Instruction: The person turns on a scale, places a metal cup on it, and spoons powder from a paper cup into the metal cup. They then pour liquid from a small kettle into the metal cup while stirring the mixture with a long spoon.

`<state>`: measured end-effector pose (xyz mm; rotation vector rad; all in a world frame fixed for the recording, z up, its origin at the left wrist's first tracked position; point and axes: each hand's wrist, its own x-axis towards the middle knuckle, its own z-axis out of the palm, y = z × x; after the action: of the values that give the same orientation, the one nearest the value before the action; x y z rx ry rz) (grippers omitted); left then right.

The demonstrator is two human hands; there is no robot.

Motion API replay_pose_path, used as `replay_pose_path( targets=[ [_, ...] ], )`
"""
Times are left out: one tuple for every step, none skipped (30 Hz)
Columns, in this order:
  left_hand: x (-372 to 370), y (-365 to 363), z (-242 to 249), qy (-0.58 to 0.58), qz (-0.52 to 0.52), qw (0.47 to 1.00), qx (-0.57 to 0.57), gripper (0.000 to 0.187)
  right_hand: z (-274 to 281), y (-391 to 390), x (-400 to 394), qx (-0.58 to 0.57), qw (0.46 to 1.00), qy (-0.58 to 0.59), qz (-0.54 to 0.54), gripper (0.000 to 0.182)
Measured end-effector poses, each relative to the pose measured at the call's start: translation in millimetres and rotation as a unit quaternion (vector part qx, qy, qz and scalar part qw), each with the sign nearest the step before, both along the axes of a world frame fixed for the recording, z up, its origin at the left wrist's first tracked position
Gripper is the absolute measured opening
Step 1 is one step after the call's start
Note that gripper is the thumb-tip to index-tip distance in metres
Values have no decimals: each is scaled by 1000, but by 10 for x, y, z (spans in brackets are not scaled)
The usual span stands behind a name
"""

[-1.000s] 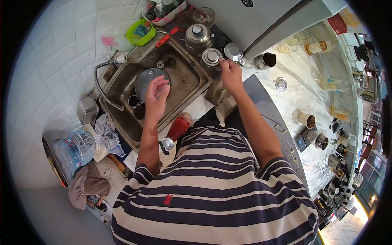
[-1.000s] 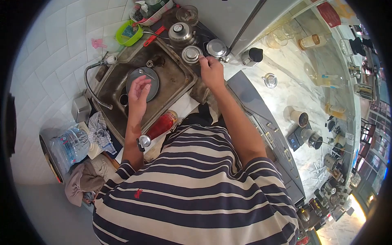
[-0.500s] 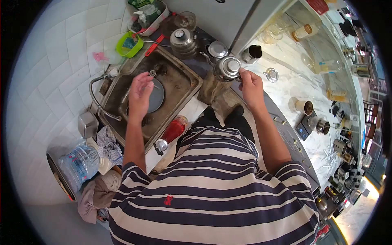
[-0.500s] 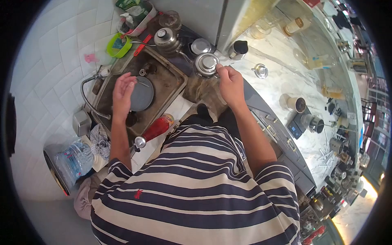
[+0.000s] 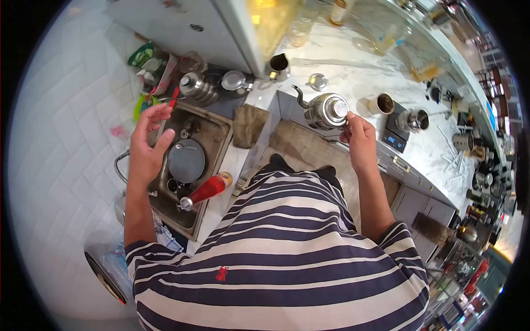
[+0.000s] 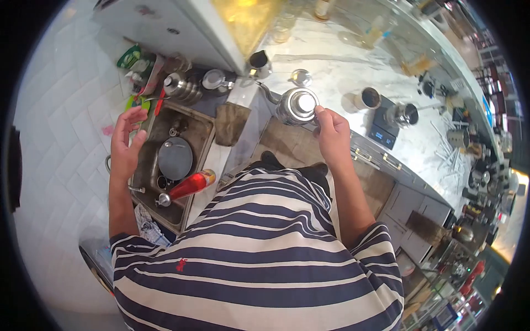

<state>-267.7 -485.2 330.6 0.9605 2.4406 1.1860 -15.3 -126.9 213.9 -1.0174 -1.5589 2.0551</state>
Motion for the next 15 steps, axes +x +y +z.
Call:
replay_pose_path(
  targets=[
    [64,130,42,24,-24,999,-29,53,48,60,134,0,1000,-5,-17,34],
    [124,244,60,22,-38,998,-43,54,99,120,277,1,999,-11,-32,34],
    [183,357,71,20,-52,997,-56,55,148,181,418,12,999,-13,-38,35],
    [238,472,81,20,-65,995,-69,55,160,261,563,16,999,-6,-41,35],
    [296,574,83,13,-75,995,-69,55,155,352,714,19,999,1,-45,35],
    [355,690,108,18,-86,993,-76,55,161,432,863,23,999,7,-47,35],
    [415,806,133,22,-97,992,-83,55,195,499,1001,20,998,11,-54,34],
    [483,924,145,26,-106,990,-90,54,195,569,1141,21,997,11,-70,35],
    [558,1045,144,28,-113,990,-85,55,180,640,1273,21,996,11,-84,36],
    [639,1172,139,31,-119,989,-79,55,175,708,1386,21,995,12,-98,38],
    [724,1299,133,33,-124,989,-74,55,182,768,1488,24,994,7,-108,37],
    [830,1430,106,23,-137,988,-72,56,188,822,1590,27,993,1,-118,37],
    [1011,1679,43,12,-158,985,-68,56,195,952,1796,31,990,-5,-136,37],
    [1113,1802,-31,2,-172,983,-65,56,173,1016,1905,33,989,-2,-141,37],
    [1194,1897,-145,-16,-178,982,-61,55,129,1082,2014,34,989,0,-145,37]
  ],
)
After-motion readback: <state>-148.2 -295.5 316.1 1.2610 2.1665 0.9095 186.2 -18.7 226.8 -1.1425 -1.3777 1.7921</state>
